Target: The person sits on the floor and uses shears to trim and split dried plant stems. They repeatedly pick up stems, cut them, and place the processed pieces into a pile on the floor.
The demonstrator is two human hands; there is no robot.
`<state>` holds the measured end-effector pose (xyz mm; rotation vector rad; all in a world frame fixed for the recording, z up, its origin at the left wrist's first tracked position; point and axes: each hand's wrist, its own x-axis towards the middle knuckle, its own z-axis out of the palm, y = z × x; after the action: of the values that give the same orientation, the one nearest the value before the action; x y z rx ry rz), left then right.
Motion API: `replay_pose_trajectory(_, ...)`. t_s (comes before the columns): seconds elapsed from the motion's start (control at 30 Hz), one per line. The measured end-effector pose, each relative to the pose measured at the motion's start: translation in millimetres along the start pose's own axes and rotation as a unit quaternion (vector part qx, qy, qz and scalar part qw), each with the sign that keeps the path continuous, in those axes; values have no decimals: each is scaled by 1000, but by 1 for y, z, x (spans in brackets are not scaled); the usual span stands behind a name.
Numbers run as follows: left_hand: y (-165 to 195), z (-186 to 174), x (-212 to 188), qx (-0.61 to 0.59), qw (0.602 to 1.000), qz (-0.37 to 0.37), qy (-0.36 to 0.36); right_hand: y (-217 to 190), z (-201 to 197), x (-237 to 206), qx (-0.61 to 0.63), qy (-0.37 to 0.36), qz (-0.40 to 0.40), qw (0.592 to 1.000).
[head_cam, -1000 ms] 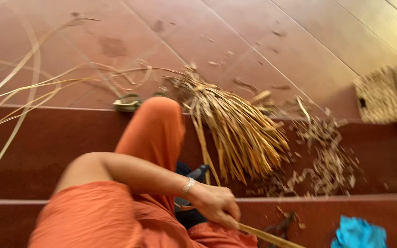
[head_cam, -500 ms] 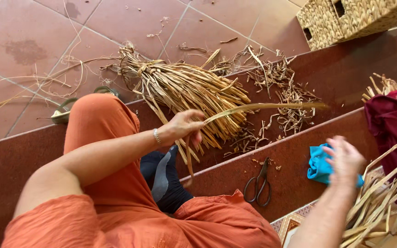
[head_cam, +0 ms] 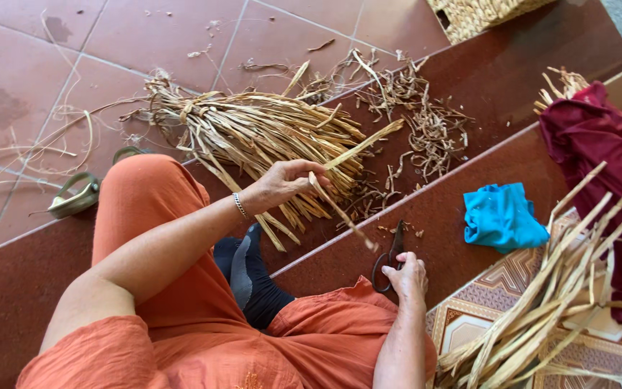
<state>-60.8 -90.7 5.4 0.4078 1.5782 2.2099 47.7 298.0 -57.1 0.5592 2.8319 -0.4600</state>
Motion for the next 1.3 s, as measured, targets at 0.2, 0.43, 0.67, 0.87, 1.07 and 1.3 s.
replay_pose_trajectory(0.2,-17,5,-3,353,919,-63,163,9,13,4,8,0,-5,1000)
replay_pose_trajectory(0.43,-13,7,-9,406,899,86,143,-5,3,-5,270,42,48,961)
replay_pose_trajectory(0.67,-12,20,-17,449,878,128,104,-42,-15,-46,610,-182,-156,755)
replay_pose_trajectory(0.87,-7,31,-28,503,856,108,41,-70,-19,-54,556,-179,-201,786)
replay_pose_trajectory(1.07,-9,32,-33,533,837,120,-5,-64,-10,-50,537,-159,-171,811)
replay_pose_trajectory(1.3,-13,31,-34,537,832,139,4,-57,6,-54,515,-97,-135,841)
